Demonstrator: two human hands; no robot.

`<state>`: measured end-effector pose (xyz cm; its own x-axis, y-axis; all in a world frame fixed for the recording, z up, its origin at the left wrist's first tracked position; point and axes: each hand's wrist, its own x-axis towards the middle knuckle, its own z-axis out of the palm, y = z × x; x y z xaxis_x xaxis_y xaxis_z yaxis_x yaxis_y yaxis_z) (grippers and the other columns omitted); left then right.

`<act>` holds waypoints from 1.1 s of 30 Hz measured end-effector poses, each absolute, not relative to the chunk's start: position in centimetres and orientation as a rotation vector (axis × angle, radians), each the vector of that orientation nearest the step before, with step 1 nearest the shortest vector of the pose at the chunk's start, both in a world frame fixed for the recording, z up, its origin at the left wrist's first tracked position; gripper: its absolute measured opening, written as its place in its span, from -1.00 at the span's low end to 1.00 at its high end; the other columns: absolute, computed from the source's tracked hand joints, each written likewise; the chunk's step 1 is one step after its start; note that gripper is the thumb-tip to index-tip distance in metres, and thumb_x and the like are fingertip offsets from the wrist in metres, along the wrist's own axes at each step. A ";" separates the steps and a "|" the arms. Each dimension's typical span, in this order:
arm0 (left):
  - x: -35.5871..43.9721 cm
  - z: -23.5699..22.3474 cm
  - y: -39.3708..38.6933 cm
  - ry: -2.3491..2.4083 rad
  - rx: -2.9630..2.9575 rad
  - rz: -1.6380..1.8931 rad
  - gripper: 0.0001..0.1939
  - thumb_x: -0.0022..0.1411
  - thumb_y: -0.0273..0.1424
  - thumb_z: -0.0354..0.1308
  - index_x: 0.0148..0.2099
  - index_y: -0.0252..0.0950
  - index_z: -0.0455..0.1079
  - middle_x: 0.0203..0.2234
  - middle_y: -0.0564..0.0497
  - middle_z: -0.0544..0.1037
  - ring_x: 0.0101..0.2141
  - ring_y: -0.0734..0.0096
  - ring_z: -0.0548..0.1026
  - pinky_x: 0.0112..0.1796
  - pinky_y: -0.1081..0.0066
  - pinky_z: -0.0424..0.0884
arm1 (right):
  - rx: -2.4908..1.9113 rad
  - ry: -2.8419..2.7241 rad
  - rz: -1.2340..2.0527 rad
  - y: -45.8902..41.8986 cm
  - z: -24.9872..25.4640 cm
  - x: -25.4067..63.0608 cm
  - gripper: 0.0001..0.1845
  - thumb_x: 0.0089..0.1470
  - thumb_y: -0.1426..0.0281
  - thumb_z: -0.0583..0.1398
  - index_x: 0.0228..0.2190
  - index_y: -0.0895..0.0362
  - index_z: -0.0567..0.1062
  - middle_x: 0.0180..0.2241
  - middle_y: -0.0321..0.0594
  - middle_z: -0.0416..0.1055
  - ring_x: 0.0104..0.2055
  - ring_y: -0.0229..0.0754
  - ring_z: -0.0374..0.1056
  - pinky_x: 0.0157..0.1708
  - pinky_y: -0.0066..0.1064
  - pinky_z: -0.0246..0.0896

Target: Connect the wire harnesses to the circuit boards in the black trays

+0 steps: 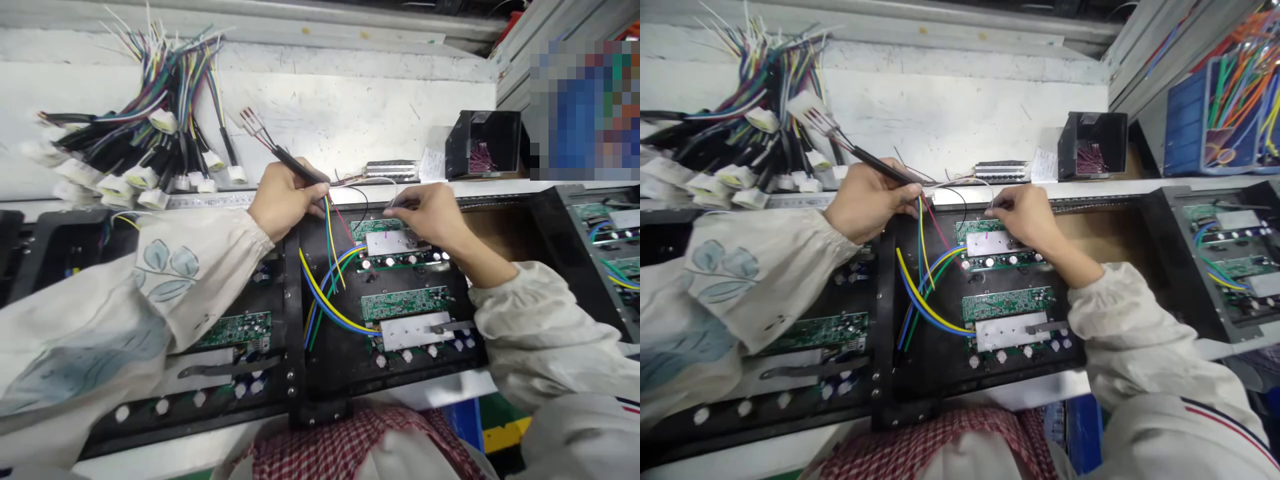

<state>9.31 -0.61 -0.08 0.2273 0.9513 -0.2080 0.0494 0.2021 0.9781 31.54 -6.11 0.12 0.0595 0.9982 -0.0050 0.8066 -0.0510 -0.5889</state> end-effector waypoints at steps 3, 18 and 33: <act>9.4 -0.3 -0.7 1.156 1.211 0.870 -0.81 0.01 -0.70 0.14 -0.47 -0.34 0.26 -0.61 0.09 0.35 -0.60 0.56 0.38 -0.59 0.52 0.45 | -1.916 -1.806 0.672 -4.8 -1.9 31.8 -0.87 -0.11 0.39 0.34 -0.48 0.22 0.60 -0.48 -0.13 0.54 -0.42 -0.16 0.43 -0.38 -0.31 0.28; 9.2 -0.5 -0.6 1.153 1.263 0.837 -0.82 0.00 -0.66 0.17 -0.45 -0.33 0.25 -0.61 0.10 0.37 -0.58 0.55 0.39 -0.54 0.52 0.44 | -1.886 -1.813 0.755 -4.6 -2.8 31.7 -0.87 -0.13 0.41 0.33 -0.47 0.23 0.59 -0.48 -0.11 0.54 -0.41 -0.16 0.45 -0.32 -0.30 0.38; 9.2 -0.8 -0.5 1.165 1.280 0.865 -0.83 0.00 -0.67 0.15 -0.47 -0.35 0.27 -0.62 0.11 0.36 -0.60 0.59 0.37 -0.60 0.58 0.41 | -1.933 -2.055 0.583 -4.2 -1.8 30.8 -0.94 -0.14 0.46 0.33 -0.49 0.16 0.62 -0.53 -0.23 0.52 -0.46 -0.19 0.40 -0.38 -0.33 0.26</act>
